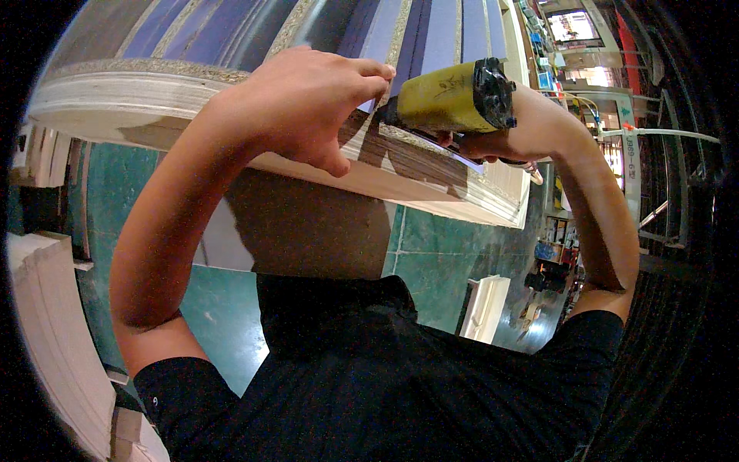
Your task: The person assembles a wooden slatted structure by placing small wooden blocks into slots and securing them with a pneumatic nail gun. The person repeatedly positions the blocks and uses the nail gun to fasten them to the frame.
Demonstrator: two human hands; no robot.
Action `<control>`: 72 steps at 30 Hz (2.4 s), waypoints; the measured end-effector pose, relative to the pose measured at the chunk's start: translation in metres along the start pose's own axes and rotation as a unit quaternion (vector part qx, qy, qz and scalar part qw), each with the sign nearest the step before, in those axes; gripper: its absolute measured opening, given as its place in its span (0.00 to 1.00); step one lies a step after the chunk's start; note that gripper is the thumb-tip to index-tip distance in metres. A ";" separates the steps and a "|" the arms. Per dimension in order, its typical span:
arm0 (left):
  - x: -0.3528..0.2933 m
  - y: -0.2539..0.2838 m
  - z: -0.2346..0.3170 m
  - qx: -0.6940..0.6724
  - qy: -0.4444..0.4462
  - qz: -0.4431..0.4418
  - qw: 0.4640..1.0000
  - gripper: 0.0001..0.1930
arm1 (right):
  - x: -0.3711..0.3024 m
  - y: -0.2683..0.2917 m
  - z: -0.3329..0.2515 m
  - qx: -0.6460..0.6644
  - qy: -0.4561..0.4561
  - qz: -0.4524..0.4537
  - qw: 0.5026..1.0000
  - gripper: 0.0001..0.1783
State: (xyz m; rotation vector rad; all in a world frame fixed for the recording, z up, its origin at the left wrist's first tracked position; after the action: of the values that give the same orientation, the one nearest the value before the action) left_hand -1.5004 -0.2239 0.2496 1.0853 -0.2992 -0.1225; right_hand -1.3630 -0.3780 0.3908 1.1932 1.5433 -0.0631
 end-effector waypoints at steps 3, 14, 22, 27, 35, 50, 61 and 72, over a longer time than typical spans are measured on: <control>0.001 0.003 0.002 -0.004 0.010 -0.020 1.000 0.48 | 0.001 0.001 0.004 -0.043 0.061 0.010 0.997 0.17; 0.002 0.000 0.003 0.011 0.014 -0.009 1.000 0.49 | -0.008 -0.003 -0.016 0.017 -0.140 -0.056 0.988 0.28; -0.008 0.002 0.000 0.068 0.000 0.023 0.997 0.53 | -0.033 -0.028 0.024 -0.015 0.083 -0.043 0.996 0.21; -0.059 0.029 -0.019 0.122 0.049 0.056 0.990 0.56 | -0.031 -0.034 0.025 -0.047 0.044 -0.039 0.997 0.35; -0.071 0.051 -0.051 0.025 0.023 -0.043 0.998 0.50 | -0.016 -0.029 -0.016 0.019 0.105 0.017 0.994 0.34; -0.067 0.042 -0.055 -0.031 0.014 -0.027 0.999 0.45 | 0.038 -0.007 -0.073 0.085 0.030 0.062 0.994 0.32; -0.069 0.043 -0.058 -0.019 0.002 -0.005 1.000 0.40 | 0.051 -0.004 -0.083 0.093 -0.029 0.036 0.995 0.31; -0.069 0.043 -0.061 -0.020 -0.005 0.008 1.000 0.38 | 0.052 -0.002 -0.089 0.098 0.003 0.034 0.995 0.29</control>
State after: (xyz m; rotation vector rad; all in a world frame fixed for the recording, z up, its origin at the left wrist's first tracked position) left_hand -1.5498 -0.1351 0.2489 1.0428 -0.3136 -0.1190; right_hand -1.4203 -0.2925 0.3829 1.4010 1.5280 -0.1700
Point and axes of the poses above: each hand's wrist, its own x-axis towards the middle knuckle, its own y-axis out of the back of the hand, z = x × y, the point moved 2 cm from there along x, towards the middle knuckle, and after that the axes turned 9 degrees about -z, right-handed, at the moved point
